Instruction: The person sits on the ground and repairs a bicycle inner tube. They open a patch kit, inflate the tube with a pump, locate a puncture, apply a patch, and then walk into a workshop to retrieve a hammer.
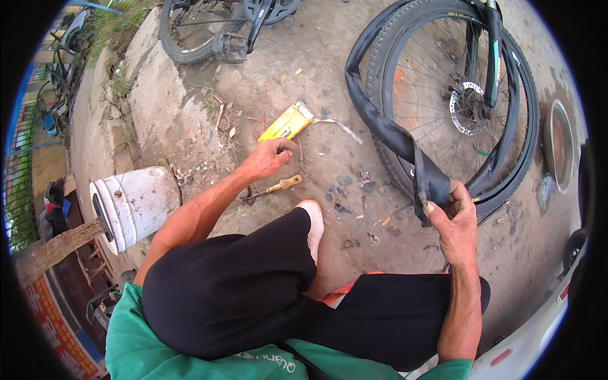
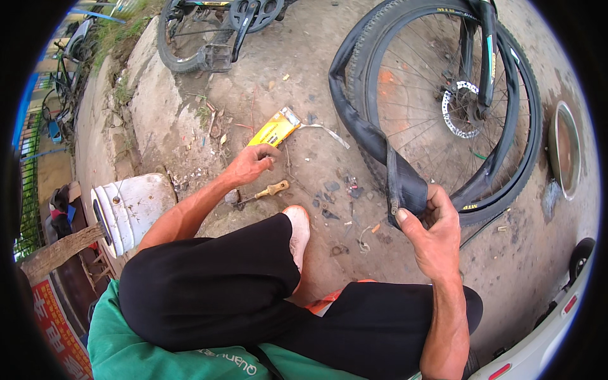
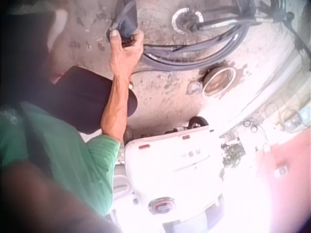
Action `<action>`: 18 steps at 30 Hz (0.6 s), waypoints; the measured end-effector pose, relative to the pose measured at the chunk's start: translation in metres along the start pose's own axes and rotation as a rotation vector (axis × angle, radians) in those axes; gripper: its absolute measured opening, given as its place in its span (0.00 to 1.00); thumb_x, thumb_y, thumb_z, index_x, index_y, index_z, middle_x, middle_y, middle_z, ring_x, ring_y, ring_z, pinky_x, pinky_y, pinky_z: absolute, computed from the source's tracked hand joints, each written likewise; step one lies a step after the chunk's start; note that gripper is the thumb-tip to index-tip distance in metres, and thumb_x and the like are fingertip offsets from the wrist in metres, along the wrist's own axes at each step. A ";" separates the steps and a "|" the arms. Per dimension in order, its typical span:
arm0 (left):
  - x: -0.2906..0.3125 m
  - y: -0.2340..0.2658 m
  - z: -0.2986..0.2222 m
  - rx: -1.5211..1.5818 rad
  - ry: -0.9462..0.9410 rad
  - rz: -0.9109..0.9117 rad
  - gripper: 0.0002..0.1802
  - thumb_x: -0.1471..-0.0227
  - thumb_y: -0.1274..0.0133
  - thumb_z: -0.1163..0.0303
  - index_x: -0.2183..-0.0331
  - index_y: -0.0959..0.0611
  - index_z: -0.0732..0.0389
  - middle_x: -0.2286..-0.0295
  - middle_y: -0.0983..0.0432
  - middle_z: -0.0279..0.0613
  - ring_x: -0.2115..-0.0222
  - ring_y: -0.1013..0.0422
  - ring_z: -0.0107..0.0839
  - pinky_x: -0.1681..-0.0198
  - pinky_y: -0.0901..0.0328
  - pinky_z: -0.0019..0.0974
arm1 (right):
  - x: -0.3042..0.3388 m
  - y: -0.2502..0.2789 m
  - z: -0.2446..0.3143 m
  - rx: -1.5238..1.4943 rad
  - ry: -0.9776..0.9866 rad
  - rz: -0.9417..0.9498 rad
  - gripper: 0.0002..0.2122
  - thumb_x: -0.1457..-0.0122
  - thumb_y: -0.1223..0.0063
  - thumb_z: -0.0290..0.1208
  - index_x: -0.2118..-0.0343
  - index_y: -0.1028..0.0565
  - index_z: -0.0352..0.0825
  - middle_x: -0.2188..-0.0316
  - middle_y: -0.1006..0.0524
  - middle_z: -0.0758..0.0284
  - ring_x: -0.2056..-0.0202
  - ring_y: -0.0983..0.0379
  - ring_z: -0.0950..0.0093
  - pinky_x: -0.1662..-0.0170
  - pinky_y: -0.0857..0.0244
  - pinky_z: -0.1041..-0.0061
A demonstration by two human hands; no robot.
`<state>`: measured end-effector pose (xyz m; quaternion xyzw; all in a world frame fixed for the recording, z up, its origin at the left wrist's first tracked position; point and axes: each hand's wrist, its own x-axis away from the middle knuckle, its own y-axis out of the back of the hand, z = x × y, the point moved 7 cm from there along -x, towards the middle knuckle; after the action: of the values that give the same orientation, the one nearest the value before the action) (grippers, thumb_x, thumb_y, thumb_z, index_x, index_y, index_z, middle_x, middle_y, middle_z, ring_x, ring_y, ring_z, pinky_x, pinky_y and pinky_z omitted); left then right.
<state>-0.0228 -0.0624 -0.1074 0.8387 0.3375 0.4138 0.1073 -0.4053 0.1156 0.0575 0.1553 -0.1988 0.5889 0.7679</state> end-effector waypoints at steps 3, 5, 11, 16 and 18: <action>0.001 0.015 0.004 -0.186 -0.133 -0.181 0.19 0.41 0.46 0.68 0.50 0.17 0.65 0.65 0.18 0.47 0.62 0.21 0.35 0.54 0.29 0.39 | 0.000 0.001 0.001 0.028 -0.004 -0.014 0.12 0.41 0.37 0.22 0.56 0.26 0.30 0.63 0.24 0.72 0.61 0.29 0.82 0.55 0.32 0.78; 0.000 0.030 0.013 -0.262 -0.055 -0.270 0.20 0.43 0.43 0.65 0.50 0.16 0.63 0.56 0.19 0.57 0.54 0.22 0.51 0.47 0.29 0.48 | 0.002 0.001 0.004 0.054 -0.002 -0.025 0.11 0.41 0.38 0.23 0.56 0.26 0.30 0.64 0.24 0.72 0.62 0.29 0.83 0.56 0.32 0.79; -0.020 0.068 0.059 -0.451 -0.063 -0.473 0.30 0.45 0.38 0.57 0.44 0.19 0.59 0.47 0.25 0.54 0.44 0.28 0.50 0.42 0.32 0.48 | -0.003 0.012 0.005 0.127 0.001 -0.041 0.11 0.39 0.39 0.28 0.57 0.25 0.29 0.66 0.23 0.73 0.65 0.29 0.85 0.60 0.33 0.80; -0.038 0.056 0.071 -0.547 0.082 -0.400 0.42 0.51 0.32 0.45 0.41 0.22 0.61 0.44 0.27 0.54 0.42 0.30 0.51 0.40 0.34 0.51 | -0.005 0.004 0.004 0.095 -0.011 -0.041 0.11 0.38 0.38 0.28 0.56 0.25 0.29 0.66 0.22 0.72 0.65 0.28 0.85 0.60 0.32 0.80; -0.040 0.043 0.059 -0.575 0.120 -0.351 0.47 0.55 0.29 0.44 0.41 0.23 0.61 0.43 0.29 0.54 0.42 0.30 0.52 0.41 0.34 0.51 | -0.005 0.004 0.001 0.083 -0.010 -0.043 0.11 0.38 0.38 0.28 0.56 0.25 0.29 0.66 0.22 0.72 0.65 0.28 0.85 0.59 0.32 0.80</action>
<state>0.0257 -0.1146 -0.1498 0.6775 0.3520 0.5156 0.3889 -0.4108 0.1120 0.0554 0.1942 -0.1745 0.5792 0.7722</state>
